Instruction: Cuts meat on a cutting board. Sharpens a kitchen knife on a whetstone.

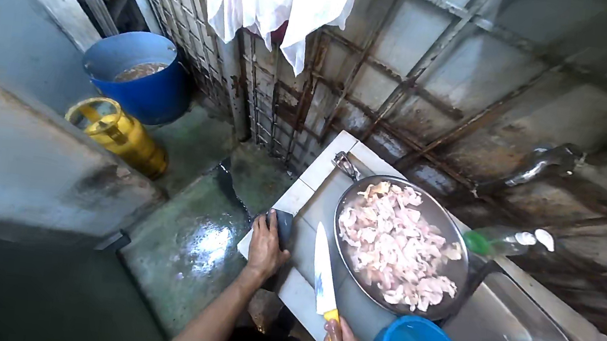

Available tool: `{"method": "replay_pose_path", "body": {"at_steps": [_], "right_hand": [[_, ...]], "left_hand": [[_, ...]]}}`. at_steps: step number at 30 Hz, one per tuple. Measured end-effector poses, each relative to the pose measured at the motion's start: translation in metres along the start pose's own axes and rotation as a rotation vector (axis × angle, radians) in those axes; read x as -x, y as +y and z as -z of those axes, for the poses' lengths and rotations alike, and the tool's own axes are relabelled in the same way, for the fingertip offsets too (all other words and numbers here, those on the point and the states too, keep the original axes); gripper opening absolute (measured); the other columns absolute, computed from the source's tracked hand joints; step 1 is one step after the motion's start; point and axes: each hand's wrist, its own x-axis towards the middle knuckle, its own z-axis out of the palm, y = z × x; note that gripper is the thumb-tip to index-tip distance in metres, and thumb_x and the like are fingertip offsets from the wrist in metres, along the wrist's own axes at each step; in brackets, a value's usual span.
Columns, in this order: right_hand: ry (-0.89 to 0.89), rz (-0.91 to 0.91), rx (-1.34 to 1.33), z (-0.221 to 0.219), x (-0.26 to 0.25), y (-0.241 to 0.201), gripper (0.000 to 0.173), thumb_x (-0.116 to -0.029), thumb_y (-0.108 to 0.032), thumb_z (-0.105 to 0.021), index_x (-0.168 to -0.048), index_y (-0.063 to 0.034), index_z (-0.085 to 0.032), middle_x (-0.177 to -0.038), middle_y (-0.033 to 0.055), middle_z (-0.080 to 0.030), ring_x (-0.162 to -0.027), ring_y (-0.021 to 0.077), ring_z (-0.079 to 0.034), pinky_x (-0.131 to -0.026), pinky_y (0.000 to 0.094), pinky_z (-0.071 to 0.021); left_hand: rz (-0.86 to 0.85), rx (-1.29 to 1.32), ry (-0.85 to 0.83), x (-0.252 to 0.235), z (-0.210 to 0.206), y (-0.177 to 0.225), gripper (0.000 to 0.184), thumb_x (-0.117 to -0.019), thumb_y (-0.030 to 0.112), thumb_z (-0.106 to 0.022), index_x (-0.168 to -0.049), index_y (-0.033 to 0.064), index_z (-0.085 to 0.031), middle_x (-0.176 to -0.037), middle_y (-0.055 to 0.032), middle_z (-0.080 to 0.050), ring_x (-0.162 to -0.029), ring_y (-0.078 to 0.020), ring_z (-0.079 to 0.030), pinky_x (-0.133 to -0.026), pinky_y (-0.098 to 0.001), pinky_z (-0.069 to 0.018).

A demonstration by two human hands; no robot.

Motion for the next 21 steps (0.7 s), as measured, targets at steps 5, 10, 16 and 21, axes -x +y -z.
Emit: {"method": "replay_pose_path", "body": {"at_steps": [5, 10, 16, 21], "right_hand": [[-0.131, 0.023, 0.064, -0.015, -0.008, 0.002, 0.032, -0.1089, -0.026, -0.046, -0.121, -0.0002, -0.063, -0.066, 0.0048, -0.059, -0.051, 0.0152, -0.056, -0.049, 0.0332, -0.0506], [-0.273, 0.114, 0.411, -0.027, -0.034, -0.005, 0.041, -0.1061, -0.043, -0.051, -0.117, -0.0068, -0.068, -0.077, 0.0105, -0.069, -0.068, 0.0247, -0.069, -0.070, 0.0475, -0.0586], [-0.324, 0.162, 0.525, -0.024, -0.035, 0.007, 0.048, -0.1070, -0.043, -0.049, -0.122, -0.0007, -0.067, -0.090, 0.0179, -0.072, -0.080, 0.0317, -0.072, -0.080, 0.0540, -0.0580], [-0.233, 0.208, 0.711, -0.046, -0.076, -0.054, 0.044, -0.1077, -0.041, -0.048, -0.130, -0.0070, -0.066, -0.106, 0.0180, -0.073, -0.102, 0.0339, -0.071, -0.093, 0.0548, -0.0550]], "left_hand": [[-0.107, 0.157, 0.058, 0.022, 0.012, -0.036, 0.090, -0.0874, 0.049, -0.072, -0.160, 0.0113, -0.035, -0.166, -0.0131, -0.031, -0.151, -0.0259, -0.036, -0.121, -0.0406, -0.0381], [-0.351, -0.082, 0.038, 0.082, 0.019, -0.055, 0.074, -0.1026, 0.046, -0.051, -0.162, 0.0055, -0.031, -0.170, -0.0115, -0.025, -0.158, -0.0284, -0.020, -0.126, -0.0528, -0.0256], [-0.504, -0.279, -0.135, 0.102, -0.007, -0.065, 0.087, -0.1030, 0.067, -0.026, -0.163, 0.0037, -0.027, -0.173, -0.0098, -0.016, -0.160, -0.0263, -0.013, -0.127, -0.0584, -0.0143], [-0.434, -0.311, -0.277, 0.036, 0.035, -0.055, 0.081, -0.1060, 0.058, -0.032, -0.164, 0.0025, -0.020, -0.173, -0.0132, -0.010, -0.161, -0.0277, -0.008, -0.128, -0.0595, -0.0064]]}}
